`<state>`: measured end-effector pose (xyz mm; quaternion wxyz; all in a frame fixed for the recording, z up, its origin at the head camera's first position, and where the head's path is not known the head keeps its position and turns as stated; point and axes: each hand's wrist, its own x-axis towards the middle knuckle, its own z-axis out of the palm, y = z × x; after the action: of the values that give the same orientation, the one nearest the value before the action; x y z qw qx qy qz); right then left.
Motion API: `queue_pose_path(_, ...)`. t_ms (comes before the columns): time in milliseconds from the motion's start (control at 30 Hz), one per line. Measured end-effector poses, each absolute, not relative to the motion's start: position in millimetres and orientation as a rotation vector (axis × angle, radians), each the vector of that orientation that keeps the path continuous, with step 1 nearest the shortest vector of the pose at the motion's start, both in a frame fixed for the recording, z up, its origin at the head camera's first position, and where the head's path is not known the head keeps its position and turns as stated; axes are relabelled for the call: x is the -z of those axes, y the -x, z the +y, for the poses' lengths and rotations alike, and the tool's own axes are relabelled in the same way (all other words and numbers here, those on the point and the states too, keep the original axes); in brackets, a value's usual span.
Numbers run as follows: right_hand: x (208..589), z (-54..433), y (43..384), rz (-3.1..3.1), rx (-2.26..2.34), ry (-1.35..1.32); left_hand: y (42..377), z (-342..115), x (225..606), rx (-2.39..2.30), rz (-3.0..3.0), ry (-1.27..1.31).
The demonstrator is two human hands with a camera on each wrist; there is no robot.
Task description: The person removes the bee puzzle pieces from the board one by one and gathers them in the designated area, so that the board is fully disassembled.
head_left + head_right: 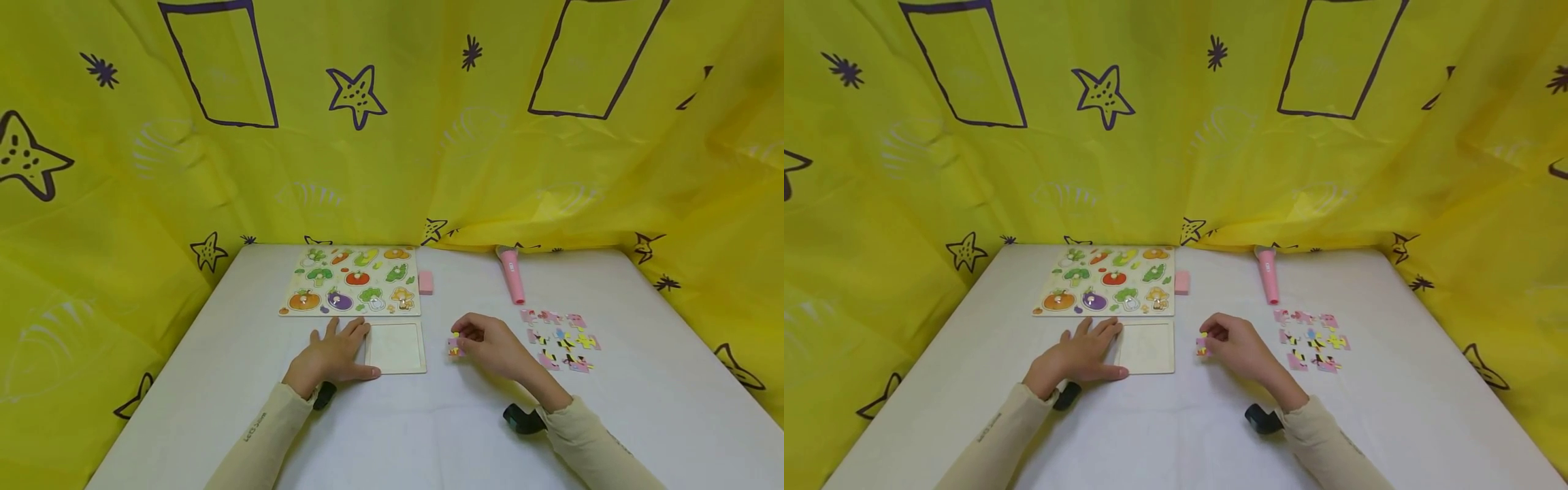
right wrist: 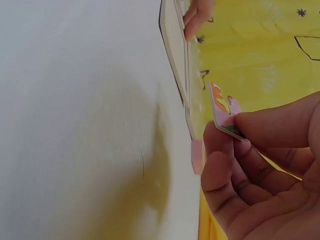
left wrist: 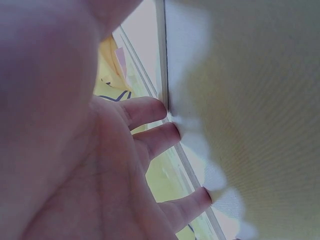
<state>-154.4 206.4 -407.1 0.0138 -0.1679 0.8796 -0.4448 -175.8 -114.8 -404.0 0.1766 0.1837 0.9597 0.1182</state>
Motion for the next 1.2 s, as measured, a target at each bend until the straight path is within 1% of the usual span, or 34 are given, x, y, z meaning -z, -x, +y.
queue_pose_path(500,403.4,245.6,145.8,2.751,1.452,0.470,176.2,-115.7,403.7,-0.335,2.717,-0.519)
queue_pose_path(733,404.8,266.5,140.7,2.804,1.415,0.436,175.5,-114.0,404.2,-0.355,2.707,-0.514)
queue_pose_path(1200,403.5,303.4,130.0,2.916,1.358,0.289,176.1,-115.0,402.9,-0.346,2.703,-0.519)
